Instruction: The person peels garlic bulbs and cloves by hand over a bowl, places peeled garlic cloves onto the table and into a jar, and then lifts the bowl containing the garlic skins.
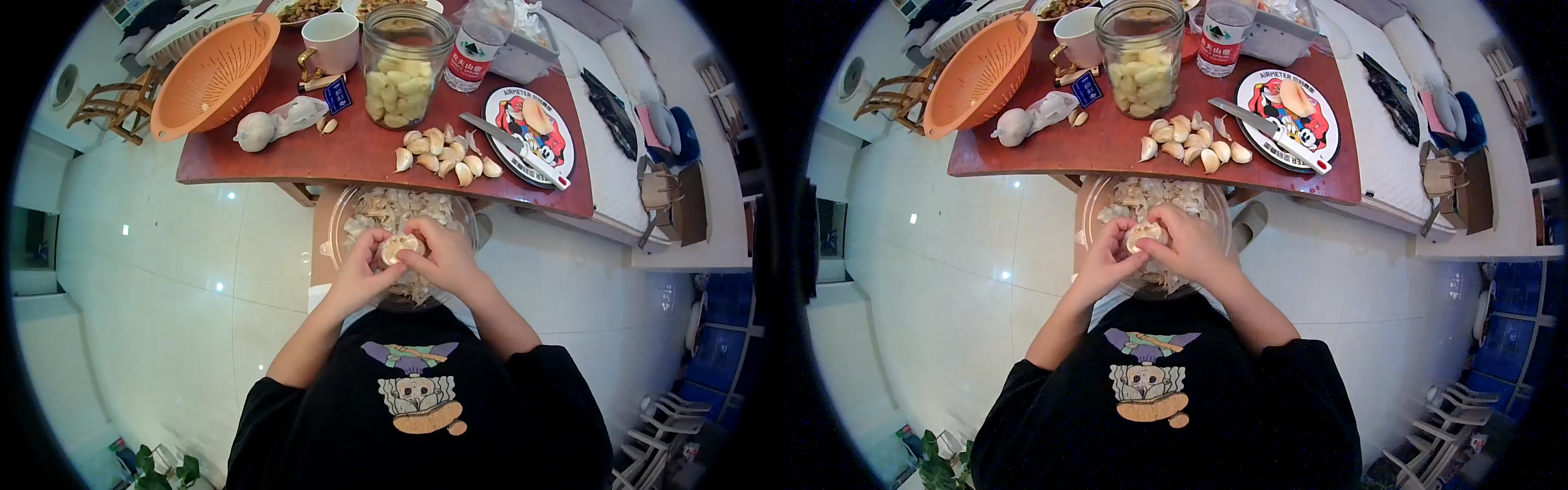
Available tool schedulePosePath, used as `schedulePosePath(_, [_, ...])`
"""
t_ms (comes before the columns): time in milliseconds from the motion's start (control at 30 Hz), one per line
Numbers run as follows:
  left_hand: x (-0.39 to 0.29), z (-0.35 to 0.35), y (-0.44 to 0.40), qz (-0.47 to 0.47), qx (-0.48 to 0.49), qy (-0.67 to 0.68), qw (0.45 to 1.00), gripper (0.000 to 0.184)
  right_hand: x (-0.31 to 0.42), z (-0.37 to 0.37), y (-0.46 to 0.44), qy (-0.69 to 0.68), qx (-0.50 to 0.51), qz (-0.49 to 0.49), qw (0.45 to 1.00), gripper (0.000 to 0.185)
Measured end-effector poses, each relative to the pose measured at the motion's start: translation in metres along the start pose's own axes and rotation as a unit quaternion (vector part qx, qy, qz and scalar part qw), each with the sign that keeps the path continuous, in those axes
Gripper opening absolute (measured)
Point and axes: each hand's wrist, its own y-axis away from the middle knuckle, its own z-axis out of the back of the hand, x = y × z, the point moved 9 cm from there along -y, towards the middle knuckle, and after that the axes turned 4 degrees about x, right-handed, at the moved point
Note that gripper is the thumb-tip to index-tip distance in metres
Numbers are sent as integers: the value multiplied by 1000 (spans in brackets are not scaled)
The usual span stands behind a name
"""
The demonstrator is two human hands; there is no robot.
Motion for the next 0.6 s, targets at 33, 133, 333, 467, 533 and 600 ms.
schedulePosePath(33, [-1,-1,1,-5,-1,13,1000,40,-3,-1,1,-18,-5,-10,1000,31])
schedulePosePath(133, [5,-3,4,-23,-34,4,999,37,-17,-11,6,-73,-27,-33,996,28])
schedulePosePath(333, [12,-6,10,-75,-36,-111,990,31,-35,-26,10,-284,-65,-39,956,15])
schedulePosePath(467, [34,-3,6,-26,-11,78,997,33,-48,-34,3,-378,-67,-50,922,14])
schedulePosePath(533, [32,-7,6,-17,14,187,982,35,-37,-21,1,-220,-58,-71,971,10])
schedulePosePath(600, [17,-3,7,-57,2,116,992,36,-31,-12,-3,-69,-46,-43,996,6])
